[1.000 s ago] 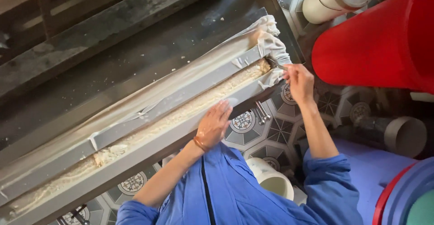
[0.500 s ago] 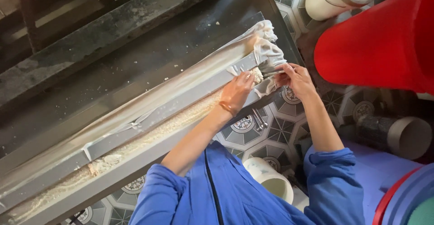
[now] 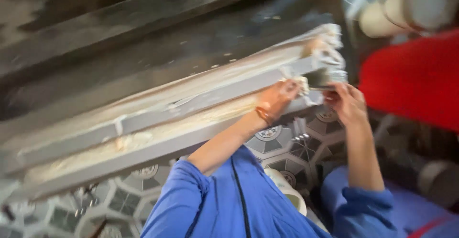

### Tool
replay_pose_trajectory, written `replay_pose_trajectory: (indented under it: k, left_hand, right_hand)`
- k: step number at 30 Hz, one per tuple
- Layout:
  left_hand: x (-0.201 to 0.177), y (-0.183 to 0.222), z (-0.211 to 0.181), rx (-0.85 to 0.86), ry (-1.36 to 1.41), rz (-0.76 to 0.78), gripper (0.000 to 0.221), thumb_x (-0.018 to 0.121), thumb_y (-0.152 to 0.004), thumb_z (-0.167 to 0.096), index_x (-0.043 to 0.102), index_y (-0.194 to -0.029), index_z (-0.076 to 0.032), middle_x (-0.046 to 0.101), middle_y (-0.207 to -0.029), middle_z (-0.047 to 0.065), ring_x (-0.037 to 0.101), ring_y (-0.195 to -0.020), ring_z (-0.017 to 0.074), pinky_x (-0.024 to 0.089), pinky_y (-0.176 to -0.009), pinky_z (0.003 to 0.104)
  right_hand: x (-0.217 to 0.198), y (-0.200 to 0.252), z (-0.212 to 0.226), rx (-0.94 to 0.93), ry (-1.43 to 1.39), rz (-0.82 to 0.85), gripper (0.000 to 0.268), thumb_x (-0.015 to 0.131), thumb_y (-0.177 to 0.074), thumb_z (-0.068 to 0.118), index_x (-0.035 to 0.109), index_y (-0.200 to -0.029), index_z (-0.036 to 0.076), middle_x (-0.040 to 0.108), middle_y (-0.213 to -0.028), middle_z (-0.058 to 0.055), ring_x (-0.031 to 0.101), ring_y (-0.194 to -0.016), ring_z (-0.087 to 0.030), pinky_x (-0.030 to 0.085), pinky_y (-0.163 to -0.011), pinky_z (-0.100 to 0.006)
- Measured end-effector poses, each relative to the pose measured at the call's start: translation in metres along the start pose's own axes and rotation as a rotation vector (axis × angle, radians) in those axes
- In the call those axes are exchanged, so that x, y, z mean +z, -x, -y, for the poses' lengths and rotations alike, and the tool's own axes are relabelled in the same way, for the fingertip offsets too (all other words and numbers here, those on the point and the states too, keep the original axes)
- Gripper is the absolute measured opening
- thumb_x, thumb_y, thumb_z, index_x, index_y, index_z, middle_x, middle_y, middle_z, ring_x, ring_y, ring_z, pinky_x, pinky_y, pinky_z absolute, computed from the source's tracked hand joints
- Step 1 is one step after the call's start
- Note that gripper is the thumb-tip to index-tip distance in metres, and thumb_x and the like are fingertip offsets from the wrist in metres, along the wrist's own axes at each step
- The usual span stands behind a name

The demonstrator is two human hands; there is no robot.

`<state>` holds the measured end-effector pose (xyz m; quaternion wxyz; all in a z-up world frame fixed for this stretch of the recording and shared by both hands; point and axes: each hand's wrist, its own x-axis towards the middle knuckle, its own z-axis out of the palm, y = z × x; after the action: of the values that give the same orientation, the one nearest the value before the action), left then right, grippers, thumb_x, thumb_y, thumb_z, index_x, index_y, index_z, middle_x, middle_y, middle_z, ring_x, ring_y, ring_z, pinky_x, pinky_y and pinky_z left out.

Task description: Folding a cloth over tofu curds in a long rectangular mold and smoothing the surface before pressing.

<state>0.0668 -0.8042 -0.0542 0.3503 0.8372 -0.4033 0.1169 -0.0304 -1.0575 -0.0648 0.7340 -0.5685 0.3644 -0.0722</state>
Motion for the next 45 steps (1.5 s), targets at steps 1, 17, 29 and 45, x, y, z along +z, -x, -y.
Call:
replay_pose_trajectory:
  k: [1,17,29,45]
  left_hand:
    - [-0.015,0.005,0.000,-0.011,0.033,0.122,0.040,0.067,-0.089,0.002,0.064,-0.126,-0.011,0.062,-0.119,0.011,0.073,-0.092,0.0265,0.065,-0.074,0.035]
    - [-0.285,0.282,0.102,-0.439,-0.245,0.035,0.021,0.075,-0.093,-0.016,0.076,-0.114,-0.018,0.062,-0.127,0.001,0.065,-0.113,0.0181,0.056,-0.094,0.025]
    - [-0.270,0.299,0.100,-0.407,-0.316,0.311,0.070,0.067,-0.091,-0.046,0.051,-0.146,-0.007,0.051,-0.152,0.014,0.046,-0.143,0.0314,0.034,-0.115,0.059]
    - [-0.276,0.272,0.145,-0.634,-0.625,-0.013,0.112,0.021,-0.081,-0.099,0.043,-0.158,-0.020,0.011,-0.170,0.011,0.003,-0.157,0.0283,-0.008,-0.123,0.061]
  right_hand:
    - [0.010,0.011,0.008,0.025,0.072,0.033,0.019,0.068,-0.106,0.022,0.073,-0.109,0.004,0.072,-0.088,-0.016,0.074,-0.069,-0.023,0.063,-0.059,-0.034]
    - [0.339,0.217,-0.079,-0.325,0.555,0.682,0.019,0.062,-0.101,0.011,0.079,-0.107,0.004,0.077,-0.079,-0.012,0.076,-0.060,-0.020,0.061,-0.054,-0.031]
    - [0.333,0.221,-0.075,-0.709,0.631,0.747,0.019,0.062,-0.102,0.009,0.079,-0.109,0.008,0.074,-0.077,-0.007,0.073,-0.063,-0.021,0.059,-0.059,-0.030]
    - [0.093,0.136,-0.002,-0.330,0.236,-0.028,0.023,0.056,-0.110,0.026,0.065,-0.116,0.006,0.071,-0.093,-0.013,0.064,-0.068,-0.014,0.051,-0.059,-0.022]
